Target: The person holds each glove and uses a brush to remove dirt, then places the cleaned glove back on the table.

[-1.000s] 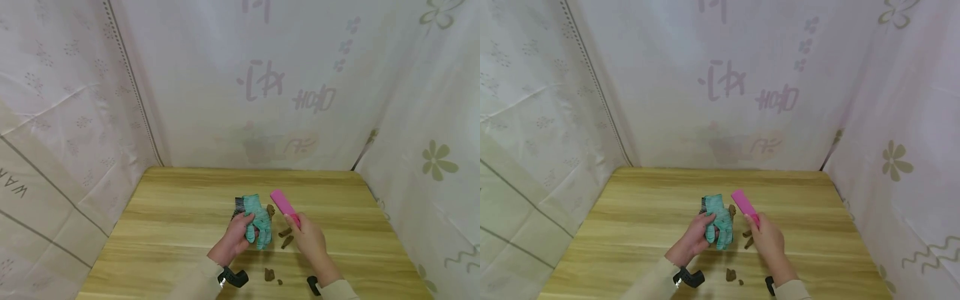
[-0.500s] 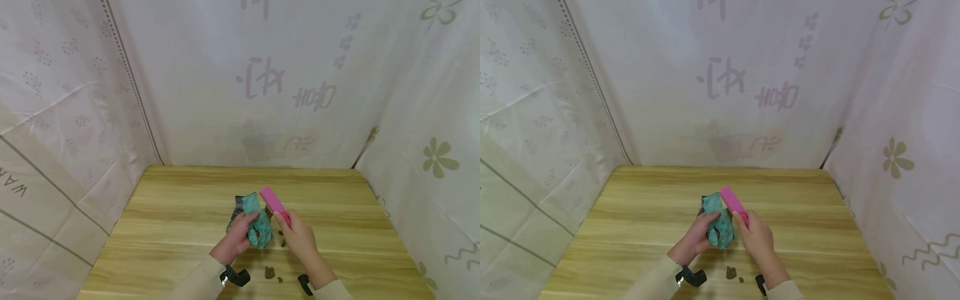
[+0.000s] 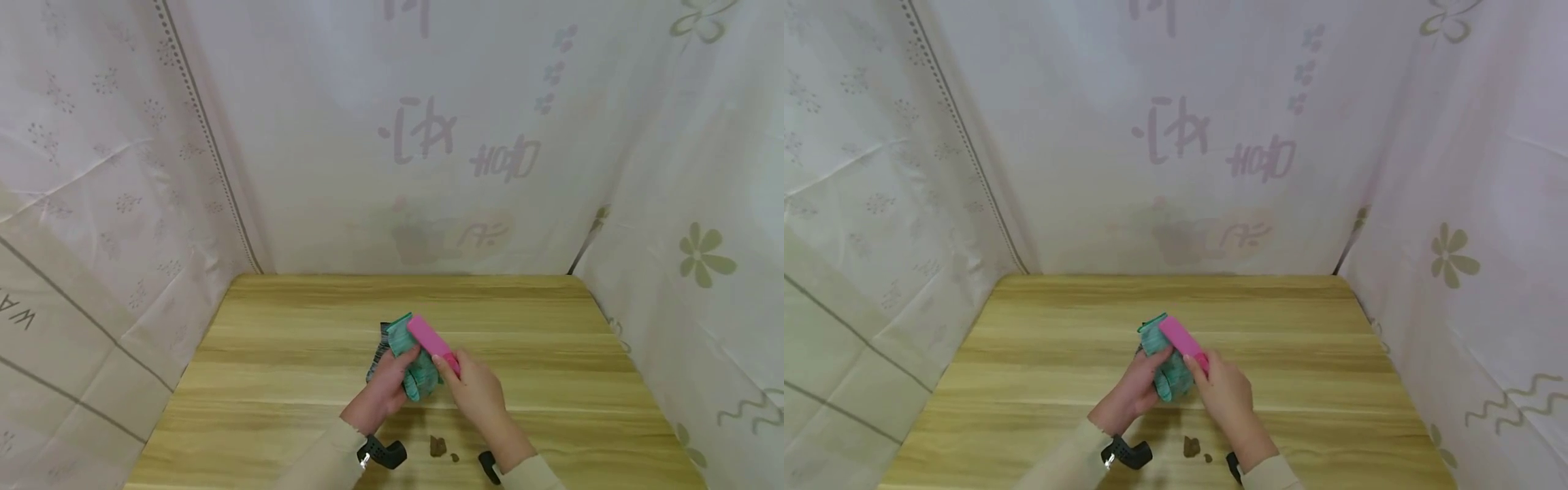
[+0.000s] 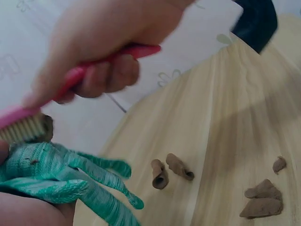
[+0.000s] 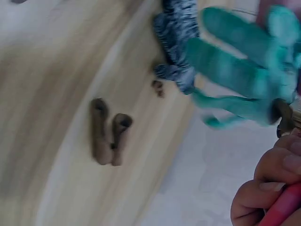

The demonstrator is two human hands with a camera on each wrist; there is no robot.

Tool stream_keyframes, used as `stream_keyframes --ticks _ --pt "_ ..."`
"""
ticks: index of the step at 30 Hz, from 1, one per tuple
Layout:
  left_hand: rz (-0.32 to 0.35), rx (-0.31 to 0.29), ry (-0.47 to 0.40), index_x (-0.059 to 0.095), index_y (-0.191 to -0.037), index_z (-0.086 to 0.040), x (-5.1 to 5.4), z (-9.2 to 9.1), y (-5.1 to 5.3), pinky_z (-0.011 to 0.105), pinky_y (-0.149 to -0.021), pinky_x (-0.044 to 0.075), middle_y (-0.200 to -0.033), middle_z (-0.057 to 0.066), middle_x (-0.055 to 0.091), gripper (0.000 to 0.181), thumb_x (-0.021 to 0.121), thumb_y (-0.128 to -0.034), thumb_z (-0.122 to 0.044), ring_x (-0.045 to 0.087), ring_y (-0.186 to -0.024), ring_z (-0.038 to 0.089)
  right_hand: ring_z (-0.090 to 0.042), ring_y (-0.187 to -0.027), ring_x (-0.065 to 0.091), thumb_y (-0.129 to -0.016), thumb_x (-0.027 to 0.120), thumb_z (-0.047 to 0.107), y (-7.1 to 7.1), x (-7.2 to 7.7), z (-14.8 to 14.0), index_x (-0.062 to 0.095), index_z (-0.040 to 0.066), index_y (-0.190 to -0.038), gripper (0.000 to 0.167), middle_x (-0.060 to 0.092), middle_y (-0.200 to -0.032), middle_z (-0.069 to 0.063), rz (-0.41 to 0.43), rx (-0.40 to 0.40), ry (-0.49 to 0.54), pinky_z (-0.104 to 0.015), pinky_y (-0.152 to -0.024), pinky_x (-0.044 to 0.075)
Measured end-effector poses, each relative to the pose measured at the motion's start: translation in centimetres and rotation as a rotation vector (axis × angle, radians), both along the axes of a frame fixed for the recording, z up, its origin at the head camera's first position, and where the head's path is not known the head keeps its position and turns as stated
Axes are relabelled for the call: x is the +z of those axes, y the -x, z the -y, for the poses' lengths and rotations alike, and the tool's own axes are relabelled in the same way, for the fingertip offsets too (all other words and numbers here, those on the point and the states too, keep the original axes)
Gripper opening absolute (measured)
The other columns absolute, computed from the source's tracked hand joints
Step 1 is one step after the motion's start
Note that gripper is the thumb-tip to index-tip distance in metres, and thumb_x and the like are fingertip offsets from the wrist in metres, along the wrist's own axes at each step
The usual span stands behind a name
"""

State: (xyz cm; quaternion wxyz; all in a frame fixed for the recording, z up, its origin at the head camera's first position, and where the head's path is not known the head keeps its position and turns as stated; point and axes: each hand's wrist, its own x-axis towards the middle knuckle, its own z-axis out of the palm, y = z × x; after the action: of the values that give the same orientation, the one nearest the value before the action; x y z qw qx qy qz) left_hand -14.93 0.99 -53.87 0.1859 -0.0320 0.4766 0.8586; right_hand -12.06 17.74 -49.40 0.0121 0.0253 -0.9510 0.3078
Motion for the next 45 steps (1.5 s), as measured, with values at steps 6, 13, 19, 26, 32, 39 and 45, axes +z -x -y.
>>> stream_keyframes --ticks 6,13,19,26,32,39,45 --pt "-0.007 -0.035 -0.041 0.044 -0.142 -0.012 0.6 0.0 0.2 0.033 -0.098 0.051 -0.125 0.002 0.061 0.041 0.050 -0.1074 -0.033 0.060 -0.114 0.013 -0.014 -0.054 0.039 -0.101 0.046 0.061 -0.2 -0.8 -1.0 0.057 0.012 -0.095 0.051 0.045 -0.065 0.000 0.007 -0.040 -0.032 -0.027 -0.049 0.029" --pt "0.032 0.017 -0.087 0.046 -0.123 -0.014 0.7 0.1 0.2 0.027 -0.089 0.051 -0.107 -0.002 0.060 0.022 0.049 -0.1080 -0.030 0.059 -0.102 0.010 -0.015 -0.056 0.044 -0.102 0.042 0.062 0.0 -1.0 -1.5 0.059 0.010 -0.100 0.055 0.053 -0.068 -0.001 0.031 -0.058 0.006 -0.028 -0.049 0.034" --pt "0.027 0.002 -0.099 0.044 -0.126 -0.013 0.9 0.1 0.1 0.027 -0.092 0.050 -0.111 -0.001 0.059 0.026 0.050 -0.1077 -0.031 0.059 -0.105 0.011 -0.015 -0.056 0.042 -0.102 0.041 0.063 0.1 -1.1 -2.3 0.058 0.010 -0.098 0.057 0.049 -0.067 -0.001 0.045 -0.072 0.013 -0.027 -0.049 0.033" --pt "0.015 0.020 -0.143 0.042 -0.128 -0.017 1.6 0.7 0.3 0.028 -0.100 0.046 -0.118 -0.002 0.054 0.023 0.046 -0.1091 -0.030 0.054 -0.115 0.012 -0.014 -0.055 0.040 -0.104 0.040 0.060 0.2 -1.3 -3.8 0.059 0.005 -0.099 0.058 0.043 -0.065 -0.001 0.074 -0.119 0.032 -0.027 -0.048 0.033" --pt "-0.016 0.003 -0.141 0.045 -0.120 -0.019 1.8 0.4 0.6 0.027 -0.098 0.047 -0.113 -0.004 0.054 0.015 0.048 -0.1087 -0.029 0.054 -0.110 0.010 -0.016 -0.057 0.041 -0.103 0.040 0.061 0.0 -0.6 -4.1 0.060 0.005 -0.106 0.059 0.042 -0.066 -0.002 0.052 -0.142 0.109 -0.029 -0.049 0.034" --pt "0.006 0.037 -0.098 0.045 -0.127 -0.013 1.4 -0.1 0.6 0.027 -0.095 0.050 -0.110 -0.002 0.057 0.023 0.048 -0.1084 -0.027 0.058 -0.106 0.010 -0.015 -0.055 0.043 -0.104 0.044 0.058 -0.6 1.0 -1.7 0.058 0.010 -0.096 0.051 0.049 -0.067 -0.002 -0.019 -0.103 0.133 -0.026 -0.048 0.034" --pt "-0.017 0.045 -0.040 0.040 -0.141 -0.005 1.5 -0.2 0.2 0.032 -0.103 0.050 -0.127 0.004 0.061 0.039 0.043 -0.1100 -0.028 0.061 -0.116 0.011 -0.013 -0.053 0.038 -0.102 0.048 0.057 -0.8 0.5 0.2 0.052 0.014 -0.086 0.047 0.042 -0.063 0.002 -0.020 -0.023 0.087 -0.025 -0.048 0.030"
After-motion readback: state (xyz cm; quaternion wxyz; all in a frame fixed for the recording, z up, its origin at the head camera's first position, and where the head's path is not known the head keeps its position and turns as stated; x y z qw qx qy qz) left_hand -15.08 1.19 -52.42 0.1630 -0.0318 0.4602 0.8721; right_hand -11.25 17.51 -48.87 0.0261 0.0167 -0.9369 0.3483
